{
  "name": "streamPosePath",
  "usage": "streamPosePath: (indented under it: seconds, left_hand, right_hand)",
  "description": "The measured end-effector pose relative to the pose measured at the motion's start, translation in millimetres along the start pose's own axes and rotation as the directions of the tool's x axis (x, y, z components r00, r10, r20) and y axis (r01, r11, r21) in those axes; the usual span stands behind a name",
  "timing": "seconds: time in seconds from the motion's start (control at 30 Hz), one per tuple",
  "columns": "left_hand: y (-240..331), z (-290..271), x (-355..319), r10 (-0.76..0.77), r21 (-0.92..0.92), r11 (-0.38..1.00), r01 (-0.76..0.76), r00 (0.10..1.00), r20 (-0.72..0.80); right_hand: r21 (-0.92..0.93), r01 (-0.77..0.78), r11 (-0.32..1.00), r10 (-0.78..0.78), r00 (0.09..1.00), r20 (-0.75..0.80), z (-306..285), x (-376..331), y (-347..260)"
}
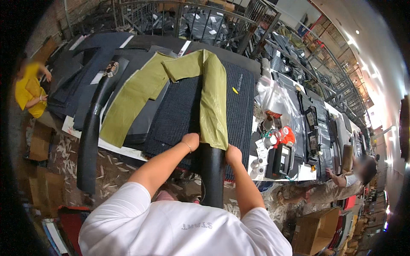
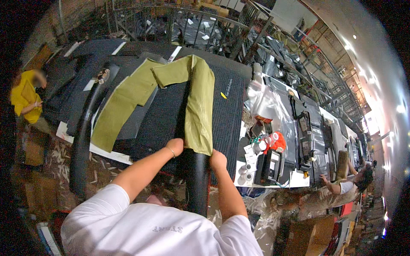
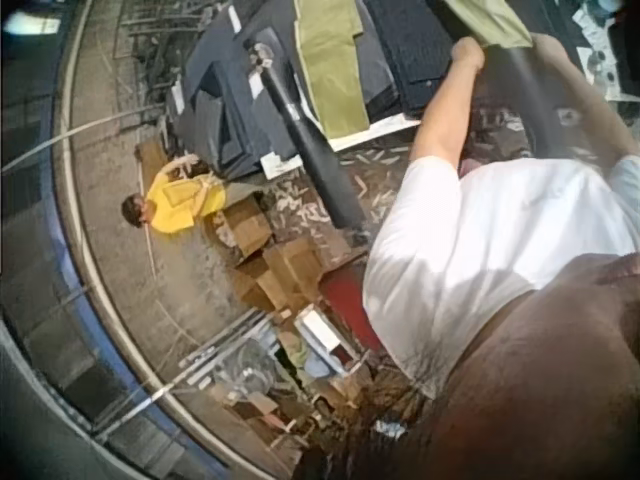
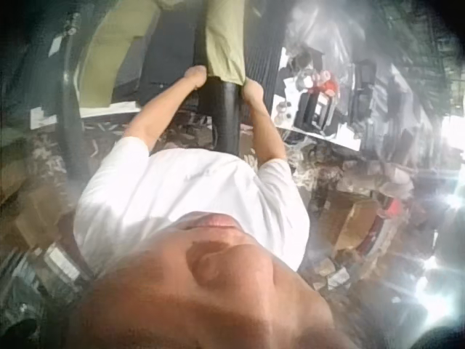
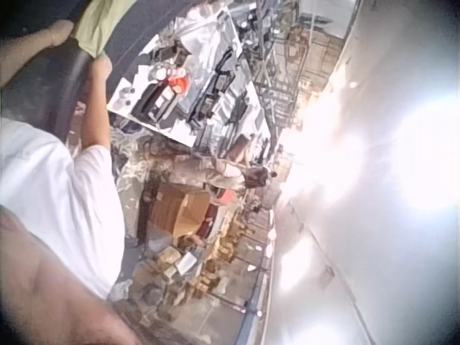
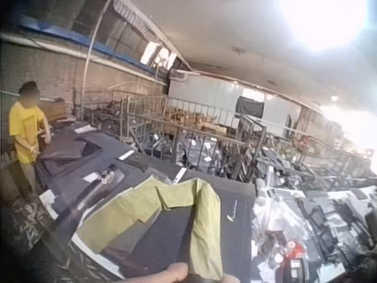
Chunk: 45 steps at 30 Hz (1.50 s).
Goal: The person rolls a large red and black mat tightly, secures it with tape, and then places it into a green fabric sleeve. The person handles the mat and tape by hand throughout the process.
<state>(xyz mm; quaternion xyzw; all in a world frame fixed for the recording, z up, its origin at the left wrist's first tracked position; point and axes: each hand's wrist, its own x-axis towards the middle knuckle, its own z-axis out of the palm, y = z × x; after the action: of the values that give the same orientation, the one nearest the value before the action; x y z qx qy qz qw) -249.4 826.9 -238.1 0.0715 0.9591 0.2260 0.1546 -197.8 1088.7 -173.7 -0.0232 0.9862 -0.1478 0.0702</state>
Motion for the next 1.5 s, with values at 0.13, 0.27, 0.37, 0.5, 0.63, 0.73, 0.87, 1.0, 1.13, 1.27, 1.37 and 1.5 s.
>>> streamPosePath:
  seconds: [0.13,0.27,0.37,0.5,0.63,0.73,0.87,1.0,1.13,1.27,1.37,1.5]
  left_hand:
    - [51,-27,-67,-0.017,0.029,0.999,0.017,0.999,0.027]
    - [61,-52,-98,0.119,0.040,0.993,-0.114,0.978,-0.173]
    - [67,-65,-115,0.225,0.073,0.974,-0.213,0.935,-0.273]
    - [23,-16,-151,0.292,0.381,0.880,-0.285,0.955,0.041]
    - [52,42,-241,0.351,0.203,0.832,-0.517,0.772,0.530]
    - [38,48,-230,0.342,0.077,0.896,-0.437,0.791,0.508]
    - [-4,72,-158,0.298,-0.042,0.950,-0.309,0.859,0.415]
    - [10,-25,-80,0.335,-0.156,0.930,-0.333,0.942,-0.016]
    - [43,-7,-135,0.011,-0.444,0.878,0.178,0.921,0.390]
    - [-25,50,-166,0.192,-0.166,0.975,-0.149,0.941,0.277]
    - [-23,89,-205,0.042,-0.240,0.971,0.013,0.974,0.222]
    - [-43,133,-231,-0.058,-0.568,0.821,0.050,0.998,0.005]
  right_hand:
    - [0.071,0.067,0.995,-0.059,0.992,-0.108,-27,-59,6]
    - [0.152,0.178,0.972,-0.135,0.957,-0.255,-54,-86,0]
    - [0.095,0.230,0.969,-0.192,0.934,-0.302,-56,-95,6]
    - [0.011,0.240,0.971,-0.239,0.970,-0.037,-32,-140,29]
    - [-0.092,0.316,0.944,-0.244,0.861,0.447,84,-239,74]
    - [0.200,0.225,0.954,-0.291,0.856,0.426,132,-236,83]
    - [0.360,0.094,0.928,-0.250,0.874,0.418,101,-195,60]
    - [0.780,-0.058,0.623,-0.039,0.994,0.105,-8,-86,2]
    - [0.380,0.142,0.914,-0.235,0.949,0.209,9,-137,30]
    - [0.345,0.144,0.928,-0.206,0.967,0.151,42,-173,68]
    - [0.632,-0.176,0.755,0.046,0.975,0.216,3,-198,29]
    - [0.361,0.050,0.931,-0.117,0.979,0.166,59,-222,67]
